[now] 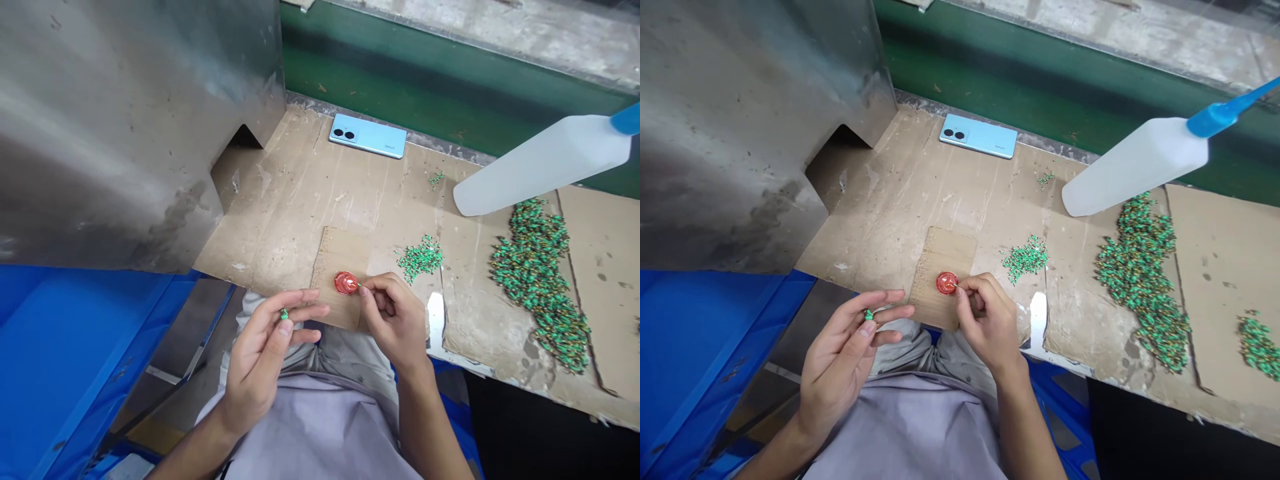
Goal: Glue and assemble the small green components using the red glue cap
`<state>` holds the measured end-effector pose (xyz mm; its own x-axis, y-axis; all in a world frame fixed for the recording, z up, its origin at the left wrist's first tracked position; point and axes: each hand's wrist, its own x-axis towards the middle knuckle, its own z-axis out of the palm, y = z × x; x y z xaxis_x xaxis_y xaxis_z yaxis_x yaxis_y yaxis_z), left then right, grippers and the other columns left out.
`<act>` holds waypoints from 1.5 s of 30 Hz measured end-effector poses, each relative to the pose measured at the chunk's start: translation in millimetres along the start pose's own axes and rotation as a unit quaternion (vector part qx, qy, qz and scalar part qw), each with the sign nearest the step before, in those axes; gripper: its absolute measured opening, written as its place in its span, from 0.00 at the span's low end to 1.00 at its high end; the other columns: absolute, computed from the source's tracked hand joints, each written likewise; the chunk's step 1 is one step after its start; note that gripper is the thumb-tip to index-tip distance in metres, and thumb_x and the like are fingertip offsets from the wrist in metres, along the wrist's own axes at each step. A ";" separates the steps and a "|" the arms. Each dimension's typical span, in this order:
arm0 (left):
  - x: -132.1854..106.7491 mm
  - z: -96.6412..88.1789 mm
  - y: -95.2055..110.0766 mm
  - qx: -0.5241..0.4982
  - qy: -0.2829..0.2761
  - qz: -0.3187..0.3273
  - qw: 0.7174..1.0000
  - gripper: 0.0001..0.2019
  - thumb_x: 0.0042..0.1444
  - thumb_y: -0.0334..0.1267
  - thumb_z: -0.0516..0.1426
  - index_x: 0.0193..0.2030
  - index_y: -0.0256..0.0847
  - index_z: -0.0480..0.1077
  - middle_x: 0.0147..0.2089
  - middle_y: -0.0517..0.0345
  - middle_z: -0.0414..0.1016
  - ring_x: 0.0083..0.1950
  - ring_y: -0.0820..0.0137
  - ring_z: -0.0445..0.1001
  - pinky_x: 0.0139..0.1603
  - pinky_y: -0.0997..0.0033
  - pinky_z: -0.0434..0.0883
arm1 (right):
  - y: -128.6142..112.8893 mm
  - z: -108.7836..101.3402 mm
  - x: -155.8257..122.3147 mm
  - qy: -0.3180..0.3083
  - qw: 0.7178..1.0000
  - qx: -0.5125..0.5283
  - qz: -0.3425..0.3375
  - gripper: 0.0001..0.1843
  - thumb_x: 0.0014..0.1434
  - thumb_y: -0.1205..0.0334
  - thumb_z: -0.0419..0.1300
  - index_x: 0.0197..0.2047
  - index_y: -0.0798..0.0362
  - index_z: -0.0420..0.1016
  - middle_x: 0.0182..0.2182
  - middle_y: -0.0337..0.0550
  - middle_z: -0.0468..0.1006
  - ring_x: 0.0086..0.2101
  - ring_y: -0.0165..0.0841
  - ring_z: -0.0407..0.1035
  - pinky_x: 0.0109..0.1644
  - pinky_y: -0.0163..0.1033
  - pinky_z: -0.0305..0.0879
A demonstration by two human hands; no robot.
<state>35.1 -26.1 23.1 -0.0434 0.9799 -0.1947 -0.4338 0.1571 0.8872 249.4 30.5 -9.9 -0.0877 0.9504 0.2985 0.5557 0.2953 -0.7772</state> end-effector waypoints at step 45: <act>8.0 -19.9 -19.9 0.097 0.038 0.046 0.993 0.07 0.69 0.38 0.69 0.52 0.46 0.87 0.43 0.57 0.89 0.39 0.74 0.85 0.46 0.78 0.82 | -35.1 22.5 -23.9 -0.065 0.973 -0.186 -0.123 0.11 0.77 0.69 0.56 0.40 0.51 0.74 0.29 0.38 0.75 0.28 0.34 0.73 0.33 0.40 0.64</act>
<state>25.4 -23.8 -4.4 -0.1462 0.9801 -0.1342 -0.2436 0.0958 0.9651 213.3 -0.4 -2.3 -0.3455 0.8673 0.3583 0.7632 0.4819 -0.4304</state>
